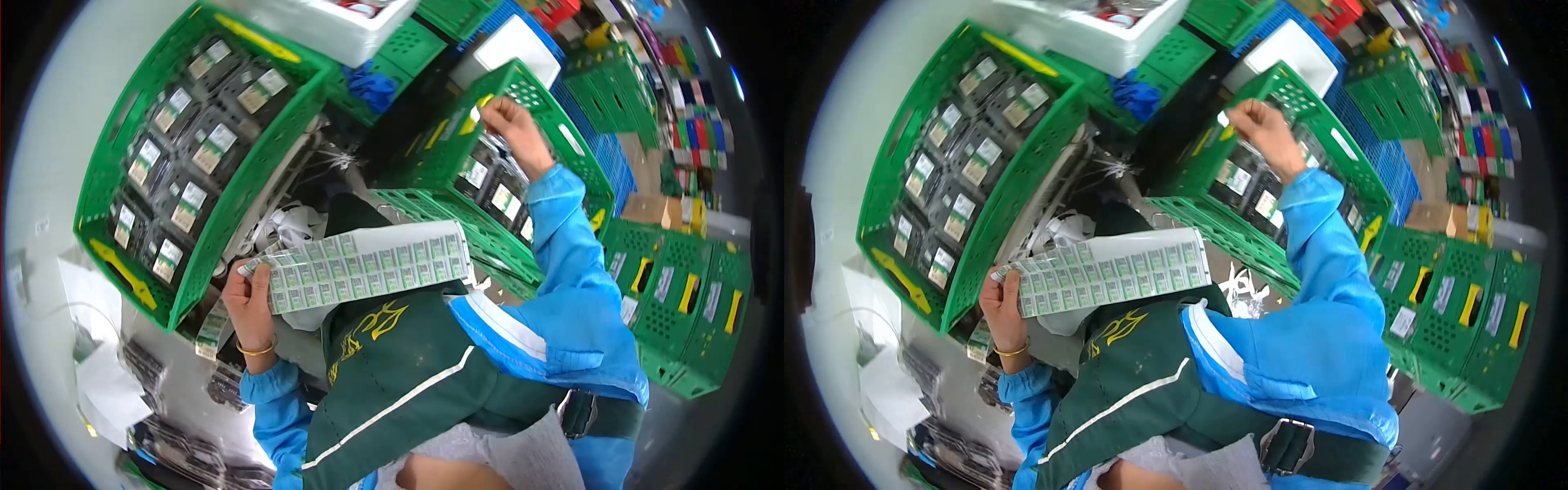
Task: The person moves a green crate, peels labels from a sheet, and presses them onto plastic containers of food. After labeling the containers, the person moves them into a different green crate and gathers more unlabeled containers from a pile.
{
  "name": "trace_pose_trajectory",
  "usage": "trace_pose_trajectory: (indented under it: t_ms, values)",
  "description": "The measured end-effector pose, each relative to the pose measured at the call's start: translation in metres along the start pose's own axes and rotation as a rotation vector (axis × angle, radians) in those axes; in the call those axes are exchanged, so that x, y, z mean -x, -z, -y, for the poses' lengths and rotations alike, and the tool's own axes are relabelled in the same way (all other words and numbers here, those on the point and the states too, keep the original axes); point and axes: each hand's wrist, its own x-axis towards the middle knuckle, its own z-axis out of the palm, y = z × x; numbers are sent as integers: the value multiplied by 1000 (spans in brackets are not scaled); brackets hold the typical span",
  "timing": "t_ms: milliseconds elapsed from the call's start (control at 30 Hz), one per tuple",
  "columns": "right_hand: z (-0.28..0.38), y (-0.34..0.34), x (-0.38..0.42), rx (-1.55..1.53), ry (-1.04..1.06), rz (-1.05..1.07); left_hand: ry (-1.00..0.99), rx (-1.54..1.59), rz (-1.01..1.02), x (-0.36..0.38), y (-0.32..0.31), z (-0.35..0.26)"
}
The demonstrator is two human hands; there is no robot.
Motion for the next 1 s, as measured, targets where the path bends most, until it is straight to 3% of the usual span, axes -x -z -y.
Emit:
trace_pose_trajectory:
  t_ms: [67, 200, 267, 400, 433, 467, 533, 567, 633, 733, 767, 833, 1000]
  values:
    - [-51, 21, 21, -12, -121, -100, 3, -23, 49, 5, -24, -2]
    - [-137, 43, 19, 150, -136, -159, -38, -79, 138, 16, -60, 6]
    - [-177, 41, 3, 416, -11, -210, -34, -125, 157, 21, -76, 13]
    - [-176, 39, -5, 717, -100, -267, -74, -198, 102, 46, -119, 28]
    - [-165, 41, 0, 717, -21, -307, -65, -201, 91, 54, -129, 28]
    - [-153, 47, 8, 556, -8, -196, -62, -200, 83, 62, -142, 27]
    - [-116, 49, 36, 177, 254, 134, -80, -213, 61, 75, -170, 24]
    - [-79, 50, 62, 173, 171, 315, -107, -211, 56, 84, -183, 24]
    - [-48, 55, 108, 155, 219, 642, -113, -246, 56, 99, -207, 28]
    - [-55, 70, 140, 63, 290, 754, -102, -281, 46, 120, -244, 32]
    - [-62, 76, 148, 57, 297, 752, -92, -247, 23, 126, -255, 34]
    - [-76, 87, 164, 192, 522, 531, -90, -215, 1, 135, -272, 37]
    - [-96, 106, 189, 275, 597, 323, 42, -201, 11, 147, -297, 47]
